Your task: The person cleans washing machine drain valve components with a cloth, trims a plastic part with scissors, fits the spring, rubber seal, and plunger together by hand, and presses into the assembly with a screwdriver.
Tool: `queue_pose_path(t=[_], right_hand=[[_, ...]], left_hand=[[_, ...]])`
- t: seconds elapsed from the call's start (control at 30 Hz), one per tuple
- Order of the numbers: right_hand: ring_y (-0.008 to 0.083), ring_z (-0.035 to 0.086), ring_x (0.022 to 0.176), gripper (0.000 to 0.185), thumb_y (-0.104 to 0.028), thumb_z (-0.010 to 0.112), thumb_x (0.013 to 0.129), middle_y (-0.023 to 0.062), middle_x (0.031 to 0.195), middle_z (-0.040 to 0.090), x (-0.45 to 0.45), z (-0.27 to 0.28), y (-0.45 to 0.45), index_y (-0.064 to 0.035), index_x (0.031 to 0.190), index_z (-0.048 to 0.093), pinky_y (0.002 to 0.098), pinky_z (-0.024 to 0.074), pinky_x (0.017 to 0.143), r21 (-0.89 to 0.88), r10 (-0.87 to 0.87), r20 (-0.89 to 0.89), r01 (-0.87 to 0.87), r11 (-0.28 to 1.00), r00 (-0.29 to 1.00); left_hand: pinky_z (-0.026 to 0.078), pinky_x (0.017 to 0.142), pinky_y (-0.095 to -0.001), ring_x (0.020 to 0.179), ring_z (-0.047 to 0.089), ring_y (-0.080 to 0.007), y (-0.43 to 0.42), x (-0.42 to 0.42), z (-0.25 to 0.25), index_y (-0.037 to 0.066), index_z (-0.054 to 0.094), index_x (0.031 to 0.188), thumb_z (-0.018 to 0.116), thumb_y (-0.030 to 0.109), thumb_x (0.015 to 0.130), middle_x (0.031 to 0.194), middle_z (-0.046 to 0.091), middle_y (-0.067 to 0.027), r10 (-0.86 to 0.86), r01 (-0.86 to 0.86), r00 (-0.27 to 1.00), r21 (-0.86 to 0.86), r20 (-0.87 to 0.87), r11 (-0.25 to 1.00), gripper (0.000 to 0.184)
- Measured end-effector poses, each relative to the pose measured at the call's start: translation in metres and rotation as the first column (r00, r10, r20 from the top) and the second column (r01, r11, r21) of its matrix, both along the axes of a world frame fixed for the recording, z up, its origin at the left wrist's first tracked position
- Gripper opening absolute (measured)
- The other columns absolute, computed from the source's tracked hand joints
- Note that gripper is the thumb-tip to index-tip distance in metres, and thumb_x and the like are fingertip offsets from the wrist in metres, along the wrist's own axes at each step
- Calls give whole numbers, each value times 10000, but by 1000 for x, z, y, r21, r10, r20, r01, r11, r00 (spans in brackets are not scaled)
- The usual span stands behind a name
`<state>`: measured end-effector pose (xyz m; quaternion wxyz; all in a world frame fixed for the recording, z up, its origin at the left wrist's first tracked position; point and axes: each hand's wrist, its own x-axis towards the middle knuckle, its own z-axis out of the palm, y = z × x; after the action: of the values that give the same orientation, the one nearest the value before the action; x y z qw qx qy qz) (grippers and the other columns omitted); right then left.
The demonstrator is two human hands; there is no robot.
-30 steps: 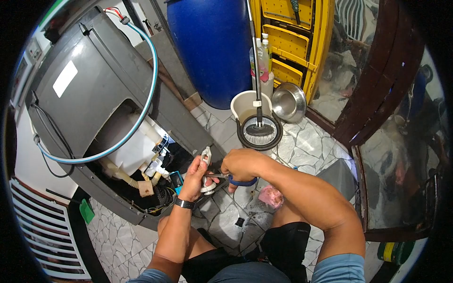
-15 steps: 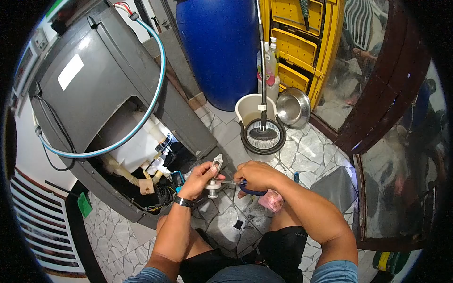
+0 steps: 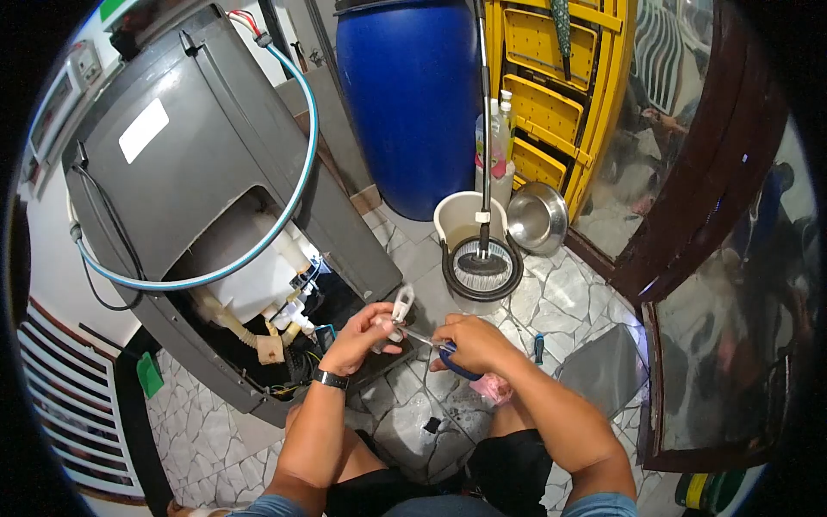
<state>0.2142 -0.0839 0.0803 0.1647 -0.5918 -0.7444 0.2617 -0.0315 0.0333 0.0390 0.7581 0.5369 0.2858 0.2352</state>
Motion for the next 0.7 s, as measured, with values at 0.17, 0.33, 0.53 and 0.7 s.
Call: queue_pose_path(t=[0.17, 0.33, 0.53, 0.7], right_hand=[[351, 662, 943, 450, -402, 883, 731, 108, 978, 627, -12, -12, -19, -120, 1044, 725, 457, 527, 782, 119, -118, 1, 117, 986, 993], [338, 656, 789, 435, -359, 905, 718, 90, 900, 612, -23, -27, -38, -102, 1018, 724, 408, 523, 676, 295, -191, -92, 210, 932, 977], [287, 658, 755, 409, -293, 918, 713, 80, 887, 607, -32, -33, -48, -91, 1009, 719, 377, 520, 657, 311, -226, -219, 287, 906, 949], [290, 672, 791, 420, -337, 901, 731, 69, 906, 616, -39, -42, -46, -125, 1037, 706, 401, 526, 667, 338, -247, -299, 345, 876, 922]], left_hand=[[536, 849, -250, 970, 612, -79, -6, 11, -19, 56, 578, 1224, 798, 32, 875, 1098, 643, 0, 73, -67, 996, 122, -46, 990, 413], [485, 833, -226, 930, 567, -59, -11, 13, -11, 65, 573, 1157, 856, 60, 809, 1044, 618, 30, 109, -73, 987, 284, -115, 956, 448], [476, 807, -221, 917, 553, -54, -17, 13, -2, 72, 568, 1145, 871, 83, 801, 1022, 608, 38, 80, -12, 984, 386, -160, 922, 459], [493, 736, -239, 837, 572, -66, -21, 17, -9, 72, 579, 1119, 873, 124, 812, 968, 631, 20, 163, -137, 986, 365, -43, 921, 429]])
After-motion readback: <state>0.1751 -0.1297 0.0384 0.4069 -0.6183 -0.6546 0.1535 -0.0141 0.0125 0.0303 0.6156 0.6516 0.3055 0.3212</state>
